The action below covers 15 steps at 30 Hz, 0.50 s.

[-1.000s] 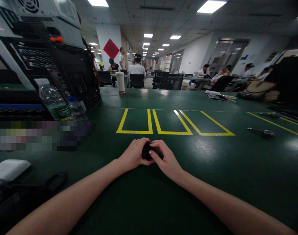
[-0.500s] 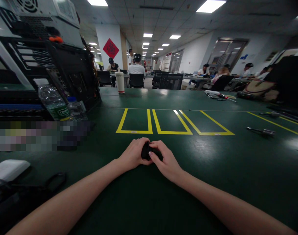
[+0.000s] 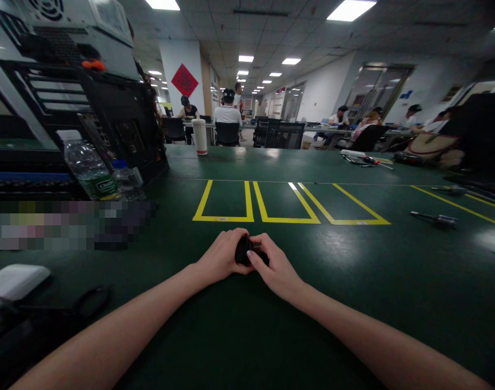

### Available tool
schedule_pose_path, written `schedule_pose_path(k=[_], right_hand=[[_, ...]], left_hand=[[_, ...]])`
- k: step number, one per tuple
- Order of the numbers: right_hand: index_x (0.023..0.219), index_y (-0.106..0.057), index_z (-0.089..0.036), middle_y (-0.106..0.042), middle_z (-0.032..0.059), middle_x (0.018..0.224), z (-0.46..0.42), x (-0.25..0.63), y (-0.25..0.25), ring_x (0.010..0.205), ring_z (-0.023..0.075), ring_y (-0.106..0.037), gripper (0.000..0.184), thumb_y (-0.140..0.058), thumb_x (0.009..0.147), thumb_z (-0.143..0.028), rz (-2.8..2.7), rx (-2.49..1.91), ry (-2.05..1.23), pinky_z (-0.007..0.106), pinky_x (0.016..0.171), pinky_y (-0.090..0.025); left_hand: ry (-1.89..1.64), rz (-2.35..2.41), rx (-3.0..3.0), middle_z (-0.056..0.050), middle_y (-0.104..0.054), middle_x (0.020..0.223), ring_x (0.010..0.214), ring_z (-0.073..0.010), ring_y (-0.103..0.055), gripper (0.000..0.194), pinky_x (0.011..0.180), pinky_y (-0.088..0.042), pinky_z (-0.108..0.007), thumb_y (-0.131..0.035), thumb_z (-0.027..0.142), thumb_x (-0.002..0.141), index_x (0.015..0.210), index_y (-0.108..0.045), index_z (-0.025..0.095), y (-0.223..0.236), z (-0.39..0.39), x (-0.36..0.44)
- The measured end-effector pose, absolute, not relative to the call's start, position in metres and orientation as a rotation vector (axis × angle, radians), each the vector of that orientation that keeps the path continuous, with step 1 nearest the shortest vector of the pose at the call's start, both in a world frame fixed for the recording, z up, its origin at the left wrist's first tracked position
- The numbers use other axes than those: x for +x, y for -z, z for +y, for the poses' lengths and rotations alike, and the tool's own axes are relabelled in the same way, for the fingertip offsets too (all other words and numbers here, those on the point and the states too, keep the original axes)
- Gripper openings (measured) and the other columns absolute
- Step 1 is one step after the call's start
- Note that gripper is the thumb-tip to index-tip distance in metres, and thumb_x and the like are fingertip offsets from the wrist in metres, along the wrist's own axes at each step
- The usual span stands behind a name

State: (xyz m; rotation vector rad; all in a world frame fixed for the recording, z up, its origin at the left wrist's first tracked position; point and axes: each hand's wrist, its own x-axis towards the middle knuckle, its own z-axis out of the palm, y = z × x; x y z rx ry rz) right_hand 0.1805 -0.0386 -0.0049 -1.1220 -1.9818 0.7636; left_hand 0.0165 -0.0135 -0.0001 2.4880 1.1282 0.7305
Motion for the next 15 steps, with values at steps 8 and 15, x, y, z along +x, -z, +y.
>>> schedule_pose_path(k=[8, 15], right_hand=[[0.096, -0.048, -0.021, -0.048, 0.0047, 0.098, -0.0381, 0.1803, 0.0049, 0.090, 0.0180, -0.050, 0.015, -0.044, 0.082, -0.019, -1.967, -1.076, -0.667, 0.036, 0.080, -0.045], [0.105, -0.044, -0.020, -0.052, 0.0045, 0.098, -0.0387, 0.1807, 0.0039, 0.088, 0.0177, -0.053, 0.021, -0.041, 0.085, -0.026, -1.956, -1.135, -0.849, 0.036, 0.077, -0.046]], left_hand=[[-0.764, 1.116, 2.486, -0.005, -0.052, 0.097, 0.084, -0.0211, -0.052, 0.051, 0.074, -0.042, -0.036, -0.067, 0.032, 0.063, 0.104, -0.039, 0.018, 0.0025, -0.0125, 0.0171], [-0.727, 1.108, 2.471, -0.005, -0.052, 0.097, 0.083, -0.0209, -0.052, 0.050, 0.073, -0.043, -0.035, -0.066, 0.034, 0.065, 0.105, -0.040, 0.018, 0.0008, -0.0129, 0.0160]])
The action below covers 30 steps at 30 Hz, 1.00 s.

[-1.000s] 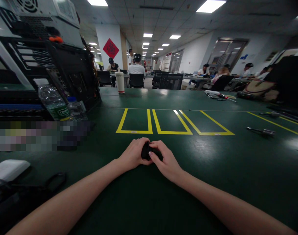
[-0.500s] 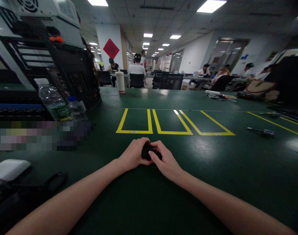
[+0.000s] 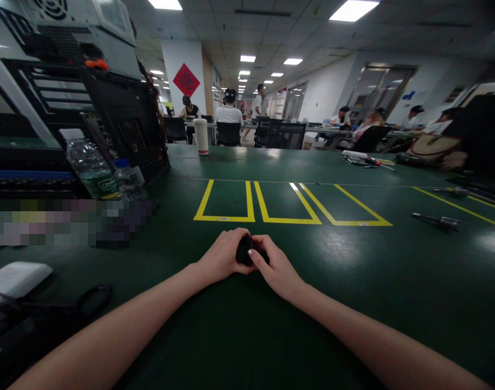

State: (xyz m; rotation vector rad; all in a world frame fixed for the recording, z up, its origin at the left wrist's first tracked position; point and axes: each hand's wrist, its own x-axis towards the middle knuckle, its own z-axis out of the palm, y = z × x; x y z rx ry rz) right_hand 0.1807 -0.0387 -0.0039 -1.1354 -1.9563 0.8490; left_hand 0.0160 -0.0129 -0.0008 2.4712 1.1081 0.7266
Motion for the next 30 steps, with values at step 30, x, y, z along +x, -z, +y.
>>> schedule_pose_path(k=[30], right_hand=[[0.097, -0.048, -0.022, -0.049, 0.0036, 0.100, -0.0384, 0.1803, 0.0059, 0.094, 0.0179, -0.050, 0.016, -0.045, 0.082, -0.019, -1.947, -1.077, -0.692, 0.036, 0.082, -0.044]], left_hand=[[-0.763, 1.110, 2.465, -0.004, -0.053, 0.096, 0.084, -0.0214, -0.053, 0.050, 0.074, -0.043, -0.036, -0.067, 0.032, 0.064, 0.104, -0.040, 0.019, 0.0016, -0.0127, 0.0178]])
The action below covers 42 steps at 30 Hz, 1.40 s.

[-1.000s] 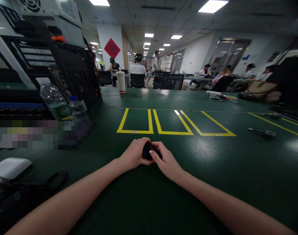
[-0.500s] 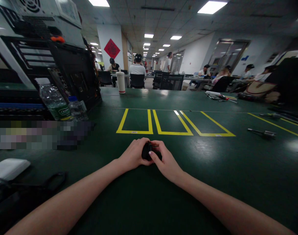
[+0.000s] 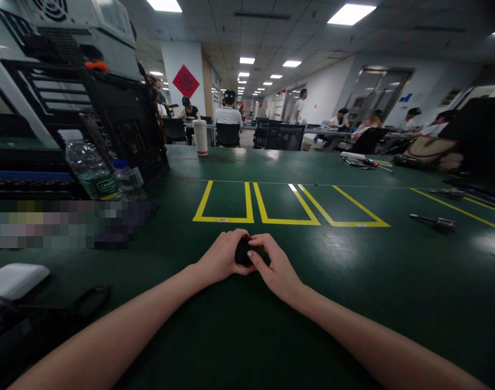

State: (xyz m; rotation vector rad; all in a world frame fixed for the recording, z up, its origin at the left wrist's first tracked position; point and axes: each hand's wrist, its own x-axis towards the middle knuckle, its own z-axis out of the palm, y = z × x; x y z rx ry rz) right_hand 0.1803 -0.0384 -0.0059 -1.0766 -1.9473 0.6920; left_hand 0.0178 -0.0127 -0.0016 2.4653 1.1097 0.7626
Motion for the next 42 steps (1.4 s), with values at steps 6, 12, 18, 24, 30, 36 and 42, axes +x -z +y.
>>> schedule_pose_path(k=[6, 12, 18, 24, 30, 36, 42], right_hand=[[0.106, -0.043, -0.021, -0.053, 0.0042, 0.100, -0.0382, 0.1808, 0.0039, 0.091, 0.0176, -0.053, 0.022, -0.041, 0.085, -0.026, -1.918, -1.128, -0.928, 0.036, 0.080, -0.046], [0.096, -0.048, -0.021, -0.052, 0.0030, 0.094, -0.0390, 0.1815, 0.0029, 0.084, 0.0169, -0.052, 0.014, -0.043, 0.084, -0.025, -1.954, -1.106, -0.802, 0.034, 0.074, -0.046], [0.093, -0.050, -0.020, -0.050, 0.0044, 0.097, -0.0347, 0.1811, 0.0079, 0.091, 0.0178, -0.050, 0.012, -0.045, 0.081, -0.018, -1.940, -1.036, -0.659, 0.035, 0.081, -0.043], [0.106, -0.044, -0.021, -0.053, 0.0041, 0.101, -0.0354, 0.1805, 0.0063, 0.095, 0.0174, -0.051, 0.024, -0.044, 0.083, -0.024, -1.880, -1.107, -0.878, 0.036, 0.084, -0.043], [0.098, -0.047, -0.020, -0.053, 0.0036, 0.094, -0.0383, 0.1815, 0.0057, 0.083, 0.0172, -0.053, 0.016, -0.044, 0.083, -0.026, -1.954, -1.122, -0.820, 0.034, 0.074, -0.046], [0.093, -0.049, -0.021, -0.050, 0.0037, 0.096, -0.0358, 0.1810, 0.0077, 0.089, 0.0171, -0.051, 0.012, -0.043, 0.083, -0.021, -1.923, -1.054, -0.755, 0.035, 0.079, -0.045], [0.105, -0.044, -0.020, -0.052, 0.0042, 0.099, -0.0343, 0.1805, 0.0072, 0.091, 0.0172, -0.052, 0.021, -0.043, 0.084, -0.026, -1.878, -1.098, -0.924, 0.034, 0.081, -0.045]], left_hand=[[-0.766, 1.107, 2.462, -0.004, -0.053, 0.095, 0.081, -0.0206, -0.053, 0.049, 0.072, -0.043, -0.034, -0.066, 0.034, 0.065, 0.103, -0.041, 0.018, -0.0001, -0.0135, 0.0164], [-0.736, 1.082, 2.479, -0.006, -0.052, 0.099, 0.085, -0.0212, -0.052, 0.051, 0.073, -0.043, -0.035, -0.066, 0.034, 0.066, 0.106, -0.039, 0.018, -0.0002, -0.0136, 0.0159], [-0.792, 1.122, 2.490, -0.004, -0.053, 0.096, 0.083, -0.0216, -0.053, 0.053, 0.073, -0.042, -0.036, -0.069, 0.033, 0.062, 0.104, -0.040, 0.018, 0.0065, -0.0105, 0.0184], [-0.755, 1.125, 2.458, -0.005, -0.053, 0.097, 0.084, -0.0213, -0.053, 0.053, 0.073, -0.043, -0.034, -0.067, 0.037, 0.064, 0.105, -0.040, 0.018, 0.0033, -0.0117, 0.0169], [-0.749, 1.134, 2.481, -0.004, -0.053, 0.096, 0.082, -0.0206, -0.052, 0.053, 0.071, -0.043, -0.033, -0.068, 0.033, 0.063, 0.105, -0.040, 0.018, 0.0036, -0.0119, 0.0156], [-0.764, 1.111, 2.484, -0.005, -0.053, 0.097, 0.084, -0.0212, -0.052, 0.053, 0.074, -0.043, -0.035, -0.067, 0.036, 0.064, 0.105, -0.039, 0.018, 0.0042, -0.0113, 0.0160], [-0.753, 1.126, 2.463, -0.005, -0.052, 0.098, 0.085, -0.0211, -0.052, 0.054, 0.073, -0.043, -0.035, -0.067, 0.036, 0.064, 0.106, -0.040, 0.018, 0.0035, -0.0112, 0.0159]])
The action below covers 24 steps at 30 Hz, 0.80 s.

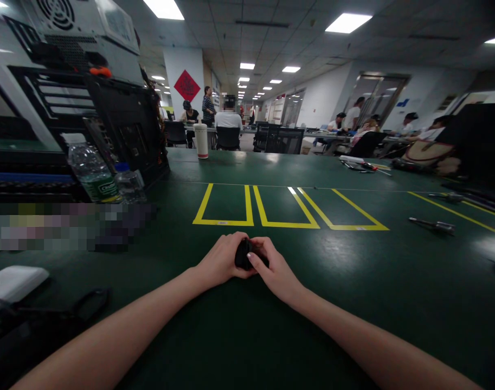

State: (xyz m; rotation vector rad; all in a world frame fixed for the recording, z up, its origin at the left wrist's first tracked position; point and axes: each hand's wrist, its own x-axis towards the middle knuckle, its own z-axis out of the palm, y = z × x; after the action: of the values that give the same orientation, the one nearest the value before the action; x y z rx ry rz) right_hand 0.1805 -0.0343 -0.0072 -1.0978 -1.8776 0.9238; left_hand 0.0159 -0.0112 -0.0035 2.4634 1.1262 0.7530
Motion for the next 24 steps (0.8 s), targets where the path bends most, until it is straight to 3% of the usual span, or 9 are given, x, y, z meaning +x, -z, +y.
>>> schedule_pose_path(k=[11, 19, 24], right_hand=[[0.096, -0.048, -0.021, -0.051, 0.0029, 0.094, -0.038, 0.181, 0.006, 0.085, 0.0169, -0.052, 0.014, -0.043, 0.083, -0.024, -1.979, -1.094, -0.746, 0.034, 0.076, -0.044], [0.107, -0.043, -0.021, -0.052, 0.0038, 0.103, -0.035, 0.180, 0.010, 0.096, 0.0174, -0.052, 0.024, -0.045, 0.083, -0.025, -1.864, -1.096, -0.904, 0.035, 0.084, -0.044], [0.102, -0.047, -0.021, -0.053, 0.0042, 0.098, -0.038, 0.180, 0.004, 0.088, 0.0184, -0.053, 0.020, -0.043, 0.083, -0.027, -1.934, -1.134, -0.861, 0.035, 0.077, -0.046]], left_hand=[[-0.690, 1.141, 2.444, -0.006, -0.053, 0.099, 0.087, -0.0221, -0.052, 0.051, 0.076, -0.043, -0.036, -0.067, 0.031, 0.064, 0.106, -0.040, 0.017, -0.007, -0.016, 0.017], [-0.659, 1.162, 2.403, -0.005, -0.052, 0.100, 0.088, -0.0223, -0.052, 0.051, 0.074, -0.044, -0.035, -0.066, 0.033, 0.065, 0.107, -0.041, 0.018, -0.010, -0.018, 0.017], [-0.657, 1.144, 2.389, -0.006, -0.052, 0.101, 0.089, -0.0222, -0.052, 0.050, 0.076, -0.044, -0.036, -0.066, 0.032, 0.065, 0.106, -0.041, 0.018, -0.011, -0.018, 0.016]])
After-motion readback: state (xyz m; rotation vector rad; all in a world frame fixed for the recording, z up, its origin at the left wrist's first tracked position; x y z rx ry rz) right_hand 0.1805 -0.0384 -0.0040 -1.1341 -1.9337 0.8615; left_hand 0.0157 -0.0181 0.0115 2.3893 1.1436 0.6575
